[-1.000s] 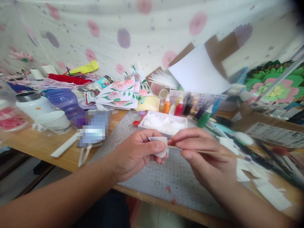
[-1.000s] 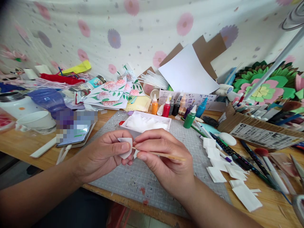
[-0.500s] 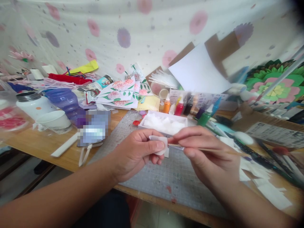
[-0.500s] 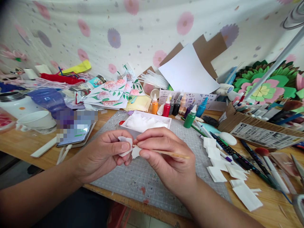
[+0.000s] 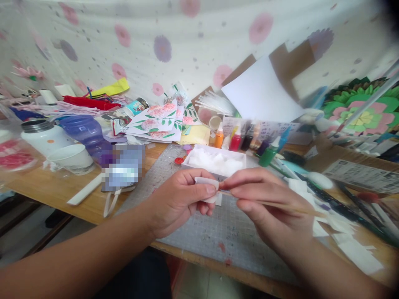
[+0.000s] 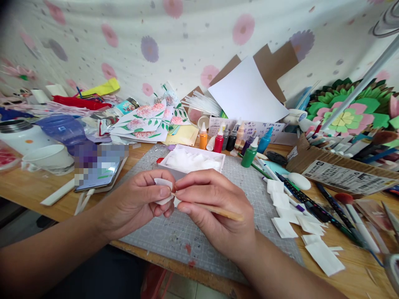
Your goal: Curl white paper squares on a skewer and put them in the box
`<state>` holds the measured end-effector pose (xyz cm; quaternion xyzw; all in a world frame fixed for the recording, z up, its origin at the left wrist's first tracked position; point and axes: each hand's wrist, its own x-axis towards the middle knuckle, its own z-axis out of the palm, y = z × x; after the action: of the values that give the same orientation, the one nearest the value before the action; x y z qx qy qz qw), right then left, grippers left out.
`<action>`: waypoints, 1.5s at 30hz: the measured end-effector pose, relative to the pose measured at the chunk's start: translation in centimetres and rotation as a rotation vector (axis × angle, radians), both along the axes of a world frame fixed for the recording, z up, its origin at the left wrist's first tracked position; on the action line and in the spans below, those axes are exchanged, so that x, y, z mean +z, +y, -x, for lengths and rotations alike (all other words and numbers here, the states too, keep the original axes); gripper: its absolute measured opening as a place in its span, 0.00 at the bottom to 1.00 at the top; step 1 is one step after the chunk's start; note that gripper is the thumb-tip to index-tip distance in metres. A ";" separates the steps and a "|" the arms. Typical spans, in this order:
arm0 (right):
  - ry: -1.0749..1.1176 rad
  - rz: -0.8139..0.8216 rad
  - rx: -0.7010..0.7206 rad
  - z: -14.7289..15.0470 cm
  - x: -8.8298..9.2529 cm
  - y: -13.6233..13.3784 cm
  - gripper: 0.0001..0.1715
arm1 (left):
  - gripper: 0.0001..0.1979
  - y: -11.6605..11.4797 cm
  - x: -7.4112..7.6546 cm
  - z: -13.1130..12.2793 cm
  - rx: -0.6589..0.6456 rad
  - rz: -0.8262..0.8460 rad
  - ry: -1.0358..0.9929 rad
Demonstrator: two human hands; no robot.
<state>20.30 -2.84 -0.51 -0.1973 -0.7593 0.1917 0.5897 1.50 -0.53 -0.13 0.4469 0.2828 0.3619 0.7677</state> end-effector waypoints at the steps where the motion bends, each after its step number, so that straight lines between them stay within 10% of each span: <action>1: -0.001 -0.007 -0.003 0.0 0.1 0.0 0.15 | 0.07 0.0 0.0 0.0 -0.001 -0.002 -0.001; 45: 0.005 0.002 -0.090 0.1 -0.2 0.1 0.17 | 0.10 0.1 0.1 0.0 -0.007 -0.161 0.186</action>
<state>20.17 -2.78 -0.68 -0.2314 -0.7479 0.1663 0.5995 1.55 -0.44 -0.07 0.5397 0.3211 0.3378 0.7011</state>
